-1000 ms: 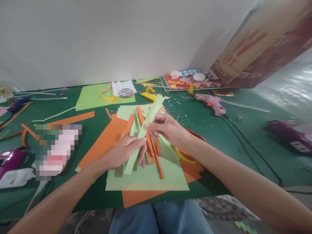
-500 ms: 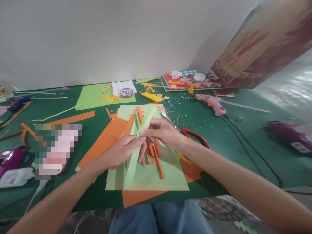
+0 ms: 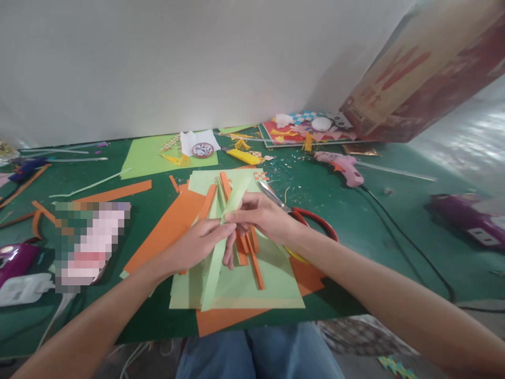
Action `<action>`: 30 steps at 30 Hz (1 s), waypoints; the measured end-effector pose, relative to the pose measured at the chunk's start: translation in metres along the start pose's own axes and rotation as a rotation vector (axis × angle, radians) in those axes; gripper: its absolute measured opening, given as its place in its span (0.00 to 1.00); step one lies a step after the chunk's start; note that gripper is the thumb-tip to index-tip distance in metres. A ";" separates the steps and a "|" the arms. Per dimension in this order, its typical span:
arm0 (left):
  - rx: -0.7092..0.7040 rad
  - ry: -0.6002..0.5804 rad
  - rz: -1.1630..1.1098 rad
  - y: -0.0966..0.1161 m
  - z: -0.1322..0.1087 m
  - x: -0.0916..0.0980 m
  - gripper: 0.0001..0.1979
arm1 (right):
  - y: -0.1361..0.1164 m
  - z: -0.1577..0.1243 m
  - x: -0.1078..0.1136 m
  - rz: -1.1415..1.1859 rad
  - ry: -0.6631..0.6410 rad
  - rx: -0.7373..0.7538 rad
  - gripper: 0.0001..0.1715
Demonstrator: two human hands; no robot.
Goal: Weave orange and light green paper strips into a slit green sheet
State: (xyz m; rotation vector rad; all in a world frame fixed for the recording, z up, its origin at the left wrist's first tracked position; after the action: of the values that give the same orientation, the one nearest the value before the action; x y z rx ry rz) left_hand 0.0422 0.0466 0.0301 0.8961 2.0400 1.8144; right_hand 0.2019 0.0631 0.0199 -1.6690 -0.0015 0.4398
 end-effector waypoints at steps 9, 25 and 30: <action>0.030 -0.018 0.006 0.002 0.000 0.000 0.21 | 0.001 -0.001 -0.003 0.012 0.022 0.002 0.20; 0.037 -0.038 0.004 0.000 -0.001 -0.001 0.22 | -0.003 -0.001 0.002 -0.015 0.022 0.025 0.15; 0.015 -0.001 0.049 0.002 -0.001 -0.001 0.22 | -0.003 -0.001 -0.001 -0.010 0.031 0.000 0.15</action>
State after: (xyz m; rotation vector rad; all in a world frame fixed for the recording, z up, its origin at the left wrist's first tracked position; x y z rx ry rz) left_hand 0.0428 0.0459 0.0319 0.9593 2.0509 1.8261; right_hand 0.2023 0.0626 0.0231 -1.6747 0.0129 0.4067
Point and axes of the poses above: each hand's wrist, its own z-axis towards the middle knuckle, its own x-axis out of the back of the hand, y = z × x, the point moved 1 cm from there along z, towards the middle knuckle, and after that the axes turned 12 degrees about y, right-handed, at the moved point
